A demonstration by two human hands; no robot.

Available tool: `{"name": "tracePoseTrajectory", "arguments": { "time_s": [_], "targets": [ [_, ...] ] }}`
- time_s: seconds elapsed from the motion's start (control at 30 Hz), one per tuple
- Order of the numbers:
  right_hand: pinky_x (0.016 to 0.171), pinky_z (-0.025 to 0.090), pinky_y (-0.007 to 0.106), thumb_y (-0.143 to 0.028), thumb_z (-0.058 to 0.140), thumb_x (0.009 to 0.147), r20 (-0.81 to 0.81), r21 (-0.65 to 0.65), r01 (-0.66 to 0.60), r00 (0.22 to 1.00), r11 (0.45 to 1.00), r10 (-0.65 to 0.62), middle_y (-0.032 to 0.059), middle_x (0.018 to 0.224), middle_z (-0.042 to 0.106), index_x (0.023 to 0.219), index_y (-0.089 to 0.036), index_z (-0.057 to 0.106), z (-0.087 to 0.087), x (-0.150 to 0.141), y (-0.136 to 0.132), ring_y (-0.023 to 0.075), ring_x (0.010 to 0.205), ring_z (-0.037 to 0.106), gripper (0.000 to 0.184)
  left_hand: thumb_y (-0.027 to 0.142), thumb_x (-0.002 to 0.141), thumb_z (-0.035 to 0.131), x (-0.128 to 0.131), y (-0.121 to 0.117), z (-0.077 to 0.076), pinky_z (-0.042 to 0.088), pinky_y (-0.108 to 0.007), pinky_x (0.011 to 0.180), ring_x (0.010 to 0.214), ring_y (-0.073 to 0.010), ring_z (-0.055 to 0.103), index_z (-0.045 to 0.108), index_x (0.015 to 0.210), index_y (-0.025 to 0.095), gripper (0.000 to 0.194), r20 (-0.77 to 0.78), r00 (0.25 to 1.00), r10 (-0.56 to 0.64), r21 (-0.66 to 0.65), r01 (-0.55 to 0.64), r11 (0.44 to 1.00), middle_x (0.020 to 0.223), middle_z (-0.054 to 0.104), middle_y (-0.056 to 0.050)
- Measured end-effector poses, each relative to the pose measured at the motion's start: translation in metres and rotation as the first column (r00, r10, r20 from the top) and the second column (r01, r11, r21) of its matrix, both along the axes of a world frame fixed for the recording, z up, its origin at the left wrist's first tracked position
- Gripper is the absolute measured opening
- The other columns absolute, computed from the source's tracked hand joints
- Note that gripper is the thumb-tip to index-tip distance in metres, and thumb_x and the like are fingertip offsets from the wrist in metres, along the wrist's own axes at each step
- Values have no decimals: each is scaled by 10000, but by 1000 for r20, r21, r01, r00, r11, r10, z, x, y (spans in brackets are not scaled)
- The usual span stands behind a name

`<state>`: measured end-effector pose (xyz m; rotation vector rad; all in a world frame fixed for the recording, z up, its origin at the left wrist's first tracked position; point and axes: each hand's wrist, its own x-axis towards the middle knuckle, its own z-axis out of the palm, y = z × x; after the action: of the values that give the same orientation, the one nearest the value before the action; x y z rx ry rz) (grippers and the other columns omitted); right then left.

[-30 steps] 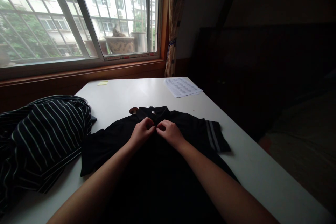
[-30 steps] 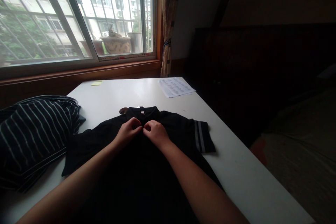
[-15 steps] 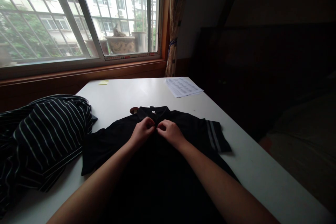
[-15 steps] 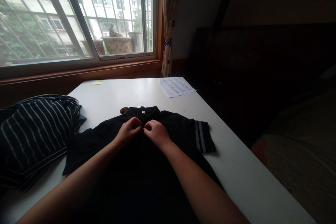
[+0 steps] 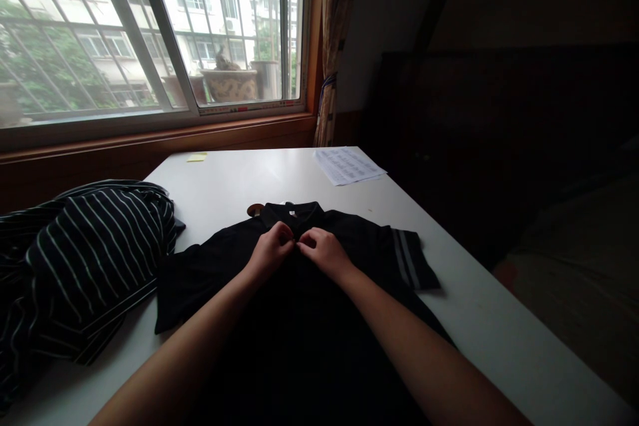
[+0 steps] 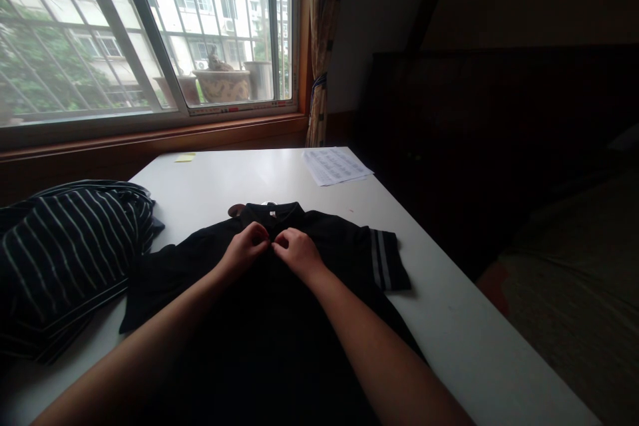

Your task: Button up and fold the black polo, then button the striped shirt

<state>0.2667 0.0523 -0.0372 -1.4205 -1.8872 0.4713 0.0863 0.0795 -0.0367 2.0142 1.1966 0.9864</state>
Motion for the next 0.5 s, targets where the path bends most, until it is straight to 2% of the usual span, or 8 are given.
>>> {"name": "tracePoseTrajectory", "arguments": {
  "time_s": [0.27,0.5],
  "targets": [
    [749,477,272,-231,676,836,-12,1,-10,1000,1000,10,28,834,685,811,-201,700,1,1,1,166,797,636,45,215,770,609,0,-2,3,433,-236,626,685,-141,588,542,816,222,81,-18,999,26,-4,-26,1000,745,624,33],
    [763,473,273,-243,661,854,-2,-7,-11,1000,1000,11,30,859,680,823,-200,696,0,2,1,167,819,634,64,230,780,615,-1,-1,1,423,-237,622,680,-139,587,528,826,222,99,-30,999,27,-6,-27,1000,764,630,32]
  ]
}}
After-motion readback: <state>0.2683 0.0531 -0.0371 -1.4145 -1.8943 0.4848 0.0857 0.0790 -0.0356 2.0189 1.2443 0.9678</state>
